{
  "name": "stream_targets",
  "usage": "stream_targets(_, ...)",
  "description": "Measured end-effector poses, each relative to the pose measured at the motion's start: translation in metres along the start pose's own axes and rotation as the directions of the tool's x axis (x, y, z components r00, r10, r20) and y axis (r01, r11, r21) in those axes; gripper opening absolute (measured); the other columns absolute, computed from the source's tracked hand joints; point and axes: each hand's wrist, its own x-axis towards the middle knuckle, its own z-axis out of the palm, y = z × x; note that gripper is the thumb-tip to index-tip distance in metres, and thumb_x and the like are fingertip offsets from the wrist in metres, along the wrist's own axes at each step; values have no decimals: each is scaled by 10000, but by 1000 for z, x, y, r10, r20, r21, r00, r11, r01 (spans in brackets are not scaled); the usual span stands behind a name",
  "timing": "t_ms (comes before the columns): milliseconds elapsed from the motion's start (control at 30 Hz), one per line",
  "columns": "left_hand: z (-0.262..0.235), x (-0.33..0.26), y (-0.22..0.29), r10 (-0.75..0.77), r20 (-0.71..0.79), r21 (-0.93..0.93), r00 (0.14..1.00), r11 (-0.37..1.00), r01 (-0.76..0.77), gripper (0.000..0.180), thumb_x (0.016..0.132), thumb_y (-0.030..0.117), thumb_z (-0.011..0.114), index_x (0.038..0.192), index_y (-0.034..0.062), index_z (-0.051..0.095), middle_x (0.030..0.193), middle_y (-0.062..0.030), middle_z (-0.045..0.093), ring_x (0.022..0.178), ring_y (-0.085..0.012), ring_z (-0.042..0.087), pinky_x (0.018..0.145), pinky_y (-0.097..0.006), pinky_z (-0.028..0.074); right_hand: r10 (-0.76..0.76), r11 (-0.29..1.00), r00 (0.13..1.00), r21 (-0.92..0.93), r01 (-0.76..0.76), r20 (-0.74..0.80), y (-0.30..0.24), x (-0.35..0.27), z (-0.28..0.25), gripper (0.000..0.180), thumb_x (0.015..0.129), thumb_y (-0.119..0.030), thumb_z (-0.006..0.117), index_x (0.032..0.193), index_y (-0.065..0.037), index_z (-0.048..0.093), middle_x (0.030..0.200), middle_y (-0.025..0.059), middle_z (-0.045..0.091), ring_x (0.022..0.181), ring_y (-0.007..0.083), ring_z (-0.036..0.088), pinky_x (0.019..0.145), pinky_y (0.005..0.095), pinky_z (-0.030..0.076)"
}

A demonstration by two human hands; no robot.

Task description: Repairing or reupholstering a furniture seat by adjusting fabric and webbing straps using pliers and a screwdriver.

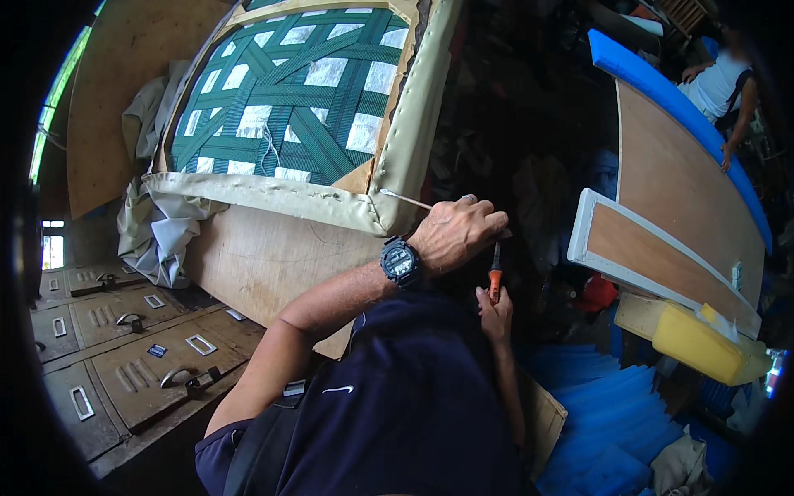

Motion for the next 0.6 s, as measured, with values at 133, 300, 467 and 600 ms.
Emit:
stream_targets(133, 28, 13, -10, -151, 49, 134, 987, 981, 143, 165, 990, 243, 637, 1020, 80, 628, 877, -98, 684, 845, -279, 697, 624, -395, 563, 38, 999, 998, -9, -38, -50, -7, 2, -7, 308, 977, -324, 716, 981, -37, 606, 761, 11, 567, 641, 93, 539, 576, 249, 460)
stream_targets(300, 66, 7, -37, -219, 64, 356, 974, 916, 183, 111, 943, 159, 617, 1019, 82, 638, 863, -97, 690, 816, -251, 693, 599, -381, 546, -3, 999, 991, 45, 9, -131, 12, 0, -25, 348, 988, -335, 704, 1074, -7, 628, 774, 23, 581, 649, 104, 548, 581, 273, 459)
stream_targets(467, 62, -5, -55, -444, 429, 672, 786, 739, 51, 154, 903, 204, 678, 985, 86, 624, 858, -98, 671, 821, -259, 676, 568, -378, 516, -12, 997, 951, 74, 37, -308, 55, -5, -33, 326, 983, -309, 705, 1063, 0, 634, 725, 14, 553, 613, 113, 522, 565, 291, 425)
stream_targets(600, 49, 8, -14, -133, -91, 87, 987, 986, 141, 274, 950, 321, 699, 1011, 76, 592, 919, -102, 636, 878, -291, 665, 577, -413, 546, 210, 965, 949, 206, -162, -236, 69, -5, -36, 336, 977, -316, 708, 1116, -22, 622, 738, 11, 558, 616, 92, 541, 537, 252, 446)
